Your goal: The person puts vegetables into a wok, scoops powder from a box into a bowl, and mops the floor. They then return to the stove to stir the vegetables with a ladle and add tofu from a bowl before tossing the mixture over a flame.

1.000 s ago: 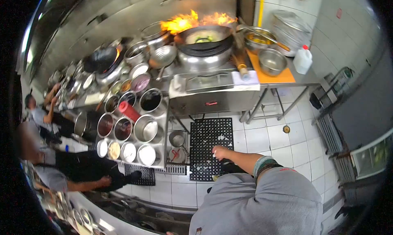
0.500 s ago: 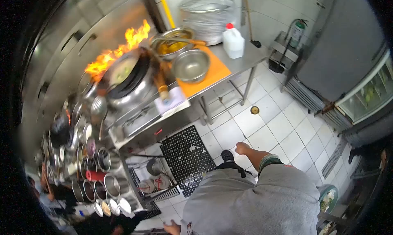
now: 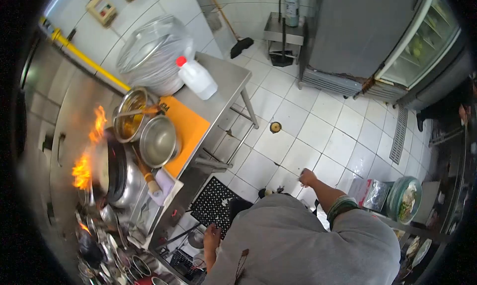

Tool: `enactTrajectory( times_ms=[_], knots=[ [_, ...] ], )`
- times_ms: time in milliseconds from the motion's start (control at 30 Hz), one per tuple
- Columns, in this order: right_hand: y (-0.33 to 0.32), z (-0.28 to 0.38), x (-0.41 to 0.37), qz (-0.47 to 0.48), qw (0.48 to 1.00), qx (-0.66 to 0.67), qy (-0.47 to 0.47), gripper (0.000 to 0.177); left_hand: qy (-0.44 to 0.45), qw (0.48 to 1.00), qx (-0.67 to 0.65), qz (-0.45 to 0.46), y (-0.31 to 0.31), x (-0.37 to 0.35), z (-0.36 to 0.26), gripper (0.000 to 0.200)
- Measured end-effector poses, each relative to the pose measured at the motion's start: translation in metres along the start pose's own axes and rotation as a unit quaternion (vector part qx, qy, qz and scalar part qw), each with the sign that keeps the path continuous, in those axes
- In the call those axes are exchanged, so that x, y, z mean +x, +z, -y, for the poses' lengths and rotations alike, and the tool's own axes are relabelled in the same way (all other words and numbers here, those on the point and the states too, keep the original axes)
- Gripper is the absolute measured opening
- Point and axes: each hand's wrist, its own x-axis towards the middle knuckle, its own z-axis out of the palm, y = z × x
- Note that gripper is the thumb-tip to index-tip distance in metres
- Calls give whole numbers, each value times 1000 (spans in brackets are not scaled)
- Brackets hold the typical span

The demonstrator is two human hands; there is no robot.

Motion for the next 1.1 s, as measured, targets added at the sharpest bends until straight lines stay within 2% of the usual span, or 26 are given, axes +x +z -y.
enactTrajectory(
  times_ms=[67,100,133,200,267,333,367,400,467,500,567,633,733,833,867,1000,1033,1067,1100],
  knots=[
    [-18,-30,-8,-32,997,27,57,29,-17,998,20,66,0,37,-23,40],
    [-24,-47,-11,-38,997,35,64,29,-36,992,67,105,-15,52,-78,39],
    [-28,-64,-11,-51,992,63,100,27,-29,991,70,113,-9,68,-84,39],
    [-33,-81,-16,-70,983,99,140,26,100,987,64,105,6,104,-93,39],
    [-39,-83,-25,-71,976,119,167,26,94,984,60,138,12,136,-137,40],
    [-41,-80,-21,-119,968,138,171,20,191,970,16,151,24,168,-172,41],
    [-42,-76,-15,-159,960,151,173,18,192,961,32,194,28,186,-192,41],
    [-45,-71,-5,-165,958,156,172,18,200,959,31,197,31,201,-213,41],
    [-59,-53,10,-176,962,113,174,23,268,937,-27,223,35,221,-261,41],
    [-73,-39,12,-157,977,30,141,28,309,922,-51,226,36,234,-283,40],
    [-103,-16,20,-141,987,29,69,32,303,920,-69,237,31,253,-342,39],
    [-134,34,28,-122,991,32,40,33,322,911,-95,237,40,277,-369,37],
    [-181,79,34,-161,961,221,-40,33,291,906,-120,284,58,313,-407,36],
    [-219,115,27,-218,934,284,-2,32,325,892,-84,302,70,341,-453,32],
    [-224,108,31,-247,921,302,1,30,340,881,-82,319,74,351,-466,31],
    [-243,57,71,-252,903,336,90,20,346,876,-53,331,105,396,-505,33],
    [-249,43,77,-255,889,360,124,18,365,880,-33,303,113,409,-514,33],
    [-253,1,103,-224,878,410,102,17,379,884,-12,272,119,421,-524,34],
    [-269,10,111,-212,891,374,143,16,354,899,6,260,126,433,-532,35]
  ],
)
